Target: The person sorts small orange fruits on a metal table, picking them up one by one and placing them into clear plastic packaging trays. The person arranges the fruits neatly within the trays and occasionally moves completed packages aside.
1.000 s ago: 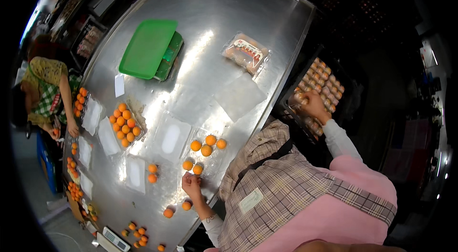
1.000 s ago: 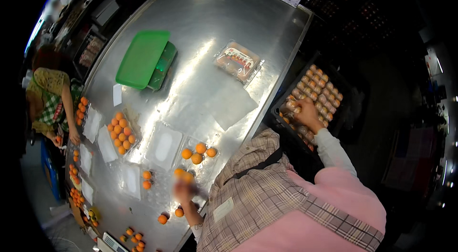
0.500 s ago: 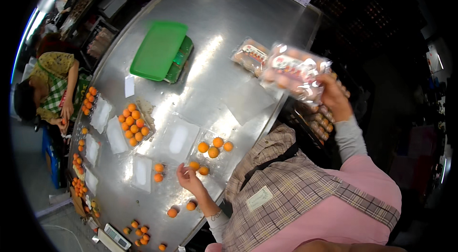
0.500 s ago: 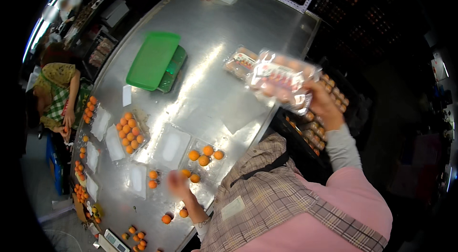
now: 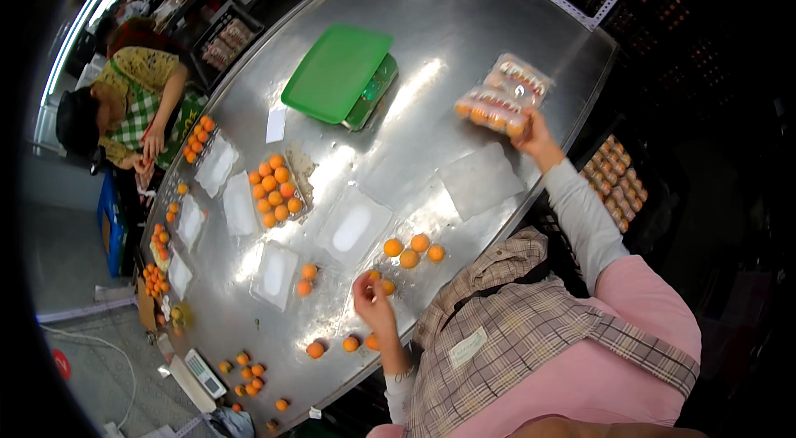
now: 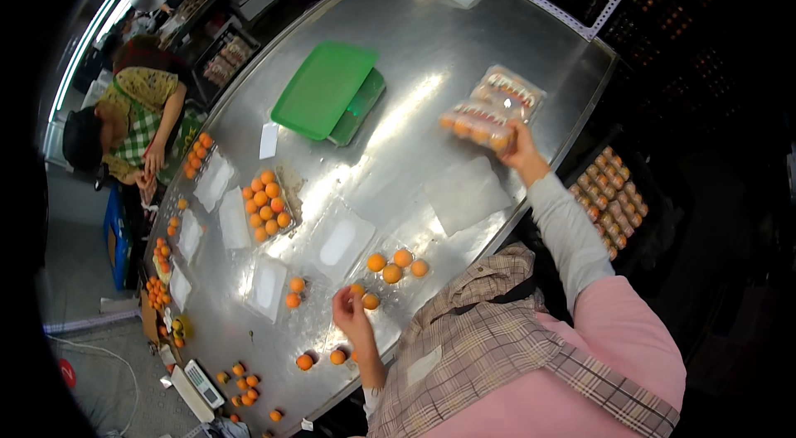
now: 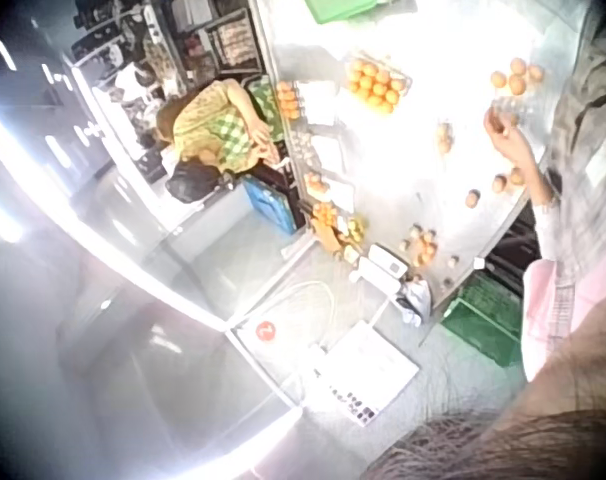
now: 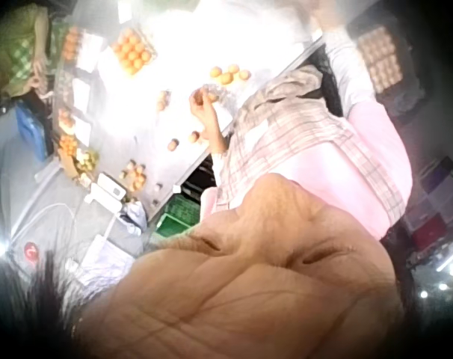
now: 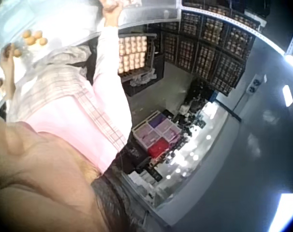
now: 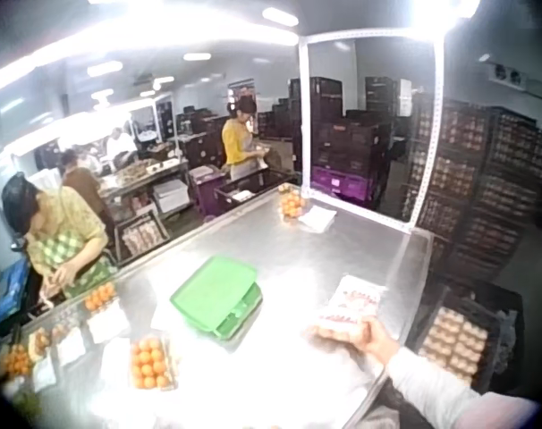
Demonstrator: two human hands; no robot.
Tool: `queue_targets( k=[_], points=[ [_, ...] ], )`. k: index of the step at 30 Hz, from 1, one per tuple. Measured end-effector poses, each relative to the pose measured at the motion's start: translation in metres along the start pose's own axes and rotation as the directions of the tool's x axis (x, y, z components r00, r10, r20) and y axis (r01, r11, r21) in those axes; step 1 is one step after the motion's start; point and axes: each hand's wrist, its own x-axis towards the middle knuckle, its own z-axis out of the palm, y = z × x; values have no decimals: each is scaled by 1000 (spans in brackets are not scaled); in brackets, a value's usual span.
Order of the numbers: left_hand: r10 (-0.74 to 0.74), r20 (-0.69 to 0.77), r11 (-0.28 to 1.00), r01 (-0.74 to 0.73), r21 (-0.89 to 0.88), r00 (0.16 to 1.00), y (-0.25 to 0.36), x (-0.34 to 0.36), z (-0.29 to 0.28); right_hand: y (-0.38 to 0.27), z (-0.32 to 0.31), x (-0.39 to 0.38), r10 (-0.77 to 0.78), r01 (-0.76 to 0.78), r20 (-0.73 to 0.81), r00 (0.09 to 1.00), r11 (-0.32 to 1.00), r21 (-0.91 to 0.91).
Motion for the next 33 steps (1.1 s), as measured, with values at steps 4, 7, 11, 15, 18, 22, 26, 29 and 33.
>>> queue_targets(
  k=[4, 7, 11, 15, 18, 22, 26, 29, 33],
  points=[
    [175, 482, 963, -251, 98, 858, 41, 8, 97, -47, -12, 29, -155, 151, -5, 988, 967, -204],
    [341, 711, 717, -659, 227, 615, 36, 16, 161, -15, 48, -7, -231, 229, 7, 973, 959, -169],
    [339, 846, 435, -866, 247, 412, -7, 10, 227, 27, 69, -57, -226, 240, 79, 971, 906, -349],
    [214, 953, 530, -845, 73, 217, -22, -13, 247, 66, 46, -64, -388, 498, 343, 856, 439, -747],
    [180, 880, 845, -528, 90, 439, -11, -3, 216, 102, 80, -112, -291, 518, 545, 786, -169, -838],
    [-354, 584, 843, 519, -138, 730, 1, 25, 181, 122, 61, -122, 10, 712, 817, 576, -498, -495],
    [-387, 653, 556, 730, -398, 651, -2, 38, 172, 145, 42, -137, 35, 664, 762, 647, -518, -540],
    [-369, 611, 618, 676, -402, 701, -7, 35, 179, 145, 45, -145, 74, 587, 674, 735, -568, -577],
    [-339, 589, 662, 631, -404, 733, 0, 38, 181, 151, 67, -160, 73, 522, 591, 804, -564, -640]
  ],
)
